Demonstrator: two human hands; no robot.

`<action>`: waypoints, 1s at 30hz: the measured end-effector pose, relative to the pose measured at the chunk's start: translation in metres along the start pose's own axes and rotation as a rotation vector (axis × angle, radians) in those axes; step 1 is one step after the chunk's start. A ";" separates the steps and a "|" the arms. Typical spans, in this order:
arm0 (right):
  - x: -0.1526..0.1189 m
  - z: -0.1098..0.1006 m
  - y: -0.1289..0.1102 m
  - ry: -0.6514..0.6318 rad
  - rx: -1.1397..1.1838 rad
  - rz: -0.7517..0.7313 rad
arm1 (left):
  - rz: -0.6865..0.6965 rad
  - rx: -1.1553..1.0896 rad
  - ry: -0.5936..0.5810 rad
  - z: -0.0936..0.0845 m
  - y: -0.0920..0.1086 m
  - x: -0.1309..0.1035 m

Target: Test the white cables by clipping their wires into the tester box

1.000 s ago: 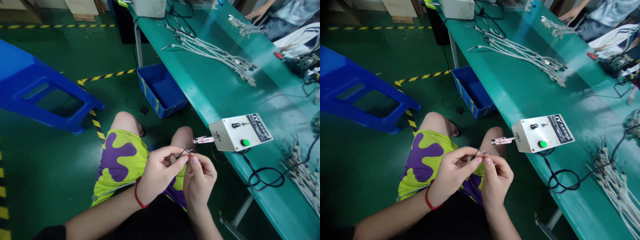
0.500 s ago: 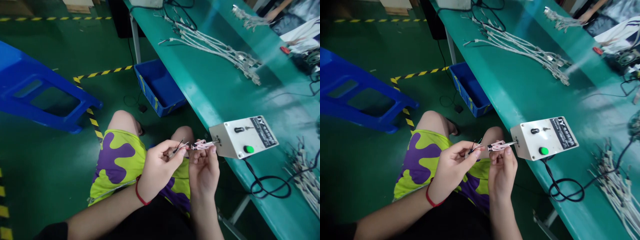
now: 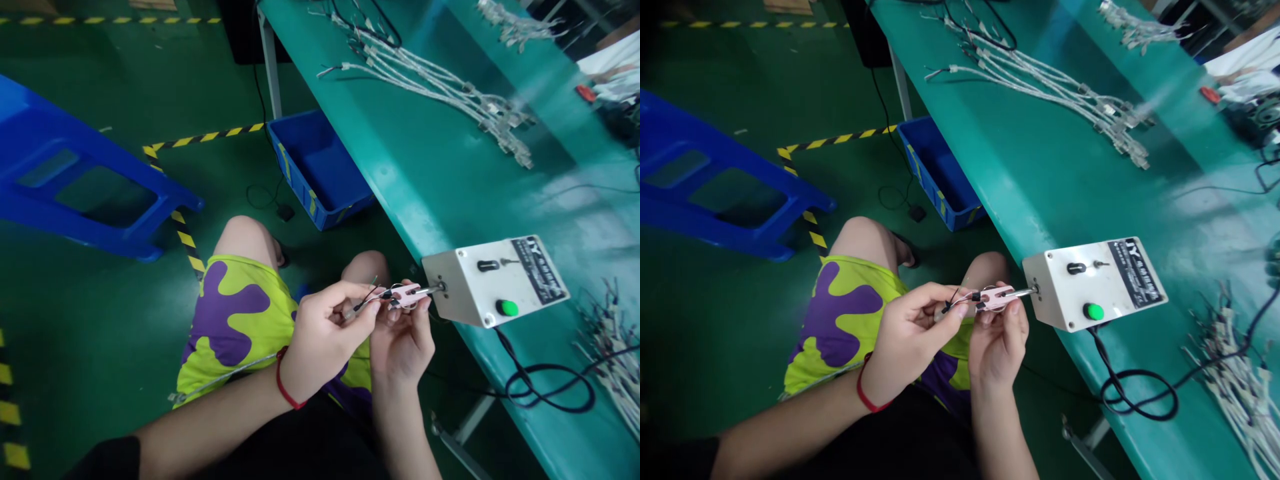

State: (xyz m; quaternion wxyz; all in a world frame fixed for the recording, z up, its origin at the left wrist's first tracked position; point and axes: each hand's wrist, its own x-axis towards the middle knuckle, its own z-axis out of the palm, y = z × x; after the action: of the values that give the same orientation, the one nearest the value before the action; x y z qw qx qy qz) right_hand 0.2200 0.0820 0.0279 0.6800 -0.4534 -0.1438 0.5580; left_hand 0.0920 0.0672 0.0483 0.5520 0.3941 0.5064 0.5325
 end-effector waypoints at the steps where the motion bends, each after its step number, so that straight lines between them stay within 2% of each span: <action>1: 0.000 -0.001 0.000 -0.004 -0.002 -0.001 | 0.003 0.000 0.003 0.000 0.000 0.000; 8: 0.001 -0.004 0.002 -0.032 -0.072 -0.034 | -0.009 0.005 0.007 0.001 0.005 0.001; 22: 0.002 -0.007 0.003 0.018 -0.033 -0.002 | 0.018 0.017 0.023 0.000 0.005 0.001; 30: 0.001 -0.006 0.002 -0.012 -0.077 -0.016 | 0.001 0.009 0.014 0.001 0.008 0.000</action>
State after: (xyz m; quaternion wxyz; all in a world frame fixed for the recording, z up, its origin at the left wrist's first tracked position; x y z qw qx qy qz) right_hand 0.2240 0.0801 0.0228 0.6654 -0.4748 -0.1729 0.5495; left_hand 0.0913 0.0686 0.0564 0.5465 0.3932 0.5124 0.5331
